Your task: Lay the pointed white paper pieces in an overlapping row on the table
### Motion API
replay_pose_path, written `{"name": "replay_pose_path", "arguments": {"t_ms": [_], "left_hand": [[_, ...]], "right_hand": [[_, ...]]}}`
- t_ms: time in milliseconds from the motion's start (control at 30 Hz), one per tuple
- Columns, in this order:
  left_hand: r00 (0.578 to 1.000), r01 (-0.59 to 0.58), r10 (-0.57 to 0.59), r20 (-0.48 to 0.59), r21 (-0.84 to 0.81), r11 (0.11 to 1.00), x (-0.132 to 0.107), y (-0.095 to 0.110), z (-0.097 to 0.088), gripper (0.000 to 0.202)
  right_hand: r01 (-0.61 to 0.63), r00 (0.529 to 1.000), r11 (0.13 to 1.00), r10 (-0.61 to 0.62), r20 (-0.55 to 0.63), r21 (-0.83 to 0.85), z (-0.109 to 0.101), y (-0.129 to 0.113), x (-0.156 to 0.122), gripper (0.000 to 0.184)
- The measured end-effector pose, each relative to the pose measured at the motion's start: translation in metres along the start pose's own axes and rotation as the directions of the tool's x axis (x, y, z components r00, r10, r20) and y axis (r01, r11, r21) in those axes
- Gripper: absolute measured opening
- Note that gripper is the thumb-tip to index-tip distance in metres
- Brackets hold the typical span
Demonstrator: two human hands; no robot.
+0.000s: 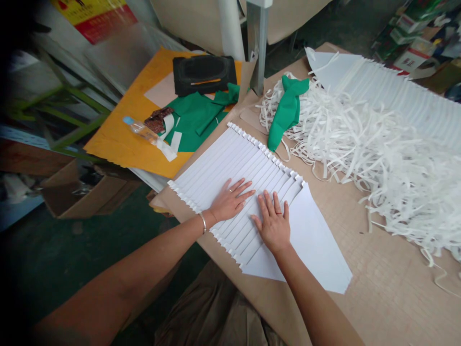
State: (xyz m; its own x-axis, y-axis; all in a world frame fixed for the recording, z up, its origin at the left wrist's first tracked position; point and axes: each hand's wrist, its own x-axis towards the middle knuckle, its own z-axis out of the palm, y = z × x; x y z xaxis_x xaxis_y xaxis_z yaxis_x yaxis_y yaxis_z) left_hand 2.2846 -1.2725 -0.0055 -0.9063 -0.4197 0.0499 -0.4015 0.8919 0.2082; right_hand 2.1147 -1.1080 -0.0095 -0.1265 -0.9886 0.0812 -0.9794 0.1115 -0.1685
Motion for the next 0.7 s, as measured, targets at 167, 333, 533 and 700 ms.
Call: {"name": "replay_pose_path", "arguments": {"t_ms": [167,333,533,700], "left_hand": [[1.0,-0.018,0.018,-0.01,-0.003,1.0,0.0,-0.002,0.001,0.054],[1.0,-0.017,0.017,-0.015,-0.023,1.0,0.0,-0.003,0.002,0.054],[1.0,0.001,-0.001,0.003,-0.025,1.0,-0.002,-0.002,-0.003,0.055],[1.0,0.014,-0.014,0.007,-0.003,1.0,-0.005,0.0,-0.008,0.055]], "right_hand": [[0.047,0.999,0.999,-0.047,0.011,0.015,0.011,0.0,0.009,0.065],[0.044,0.999,0.999,-0.044,0.01,0.009,0.008,0.001,0.007,0.065],[0.034,0.999,0.999,-0.034,0.009,0.005,0.009,-0.003,0.007,0.065],[0.025,0.999,1.0,-0.025,-0.03,0.016,0.005,-0.011,0.006,0.068]]}}
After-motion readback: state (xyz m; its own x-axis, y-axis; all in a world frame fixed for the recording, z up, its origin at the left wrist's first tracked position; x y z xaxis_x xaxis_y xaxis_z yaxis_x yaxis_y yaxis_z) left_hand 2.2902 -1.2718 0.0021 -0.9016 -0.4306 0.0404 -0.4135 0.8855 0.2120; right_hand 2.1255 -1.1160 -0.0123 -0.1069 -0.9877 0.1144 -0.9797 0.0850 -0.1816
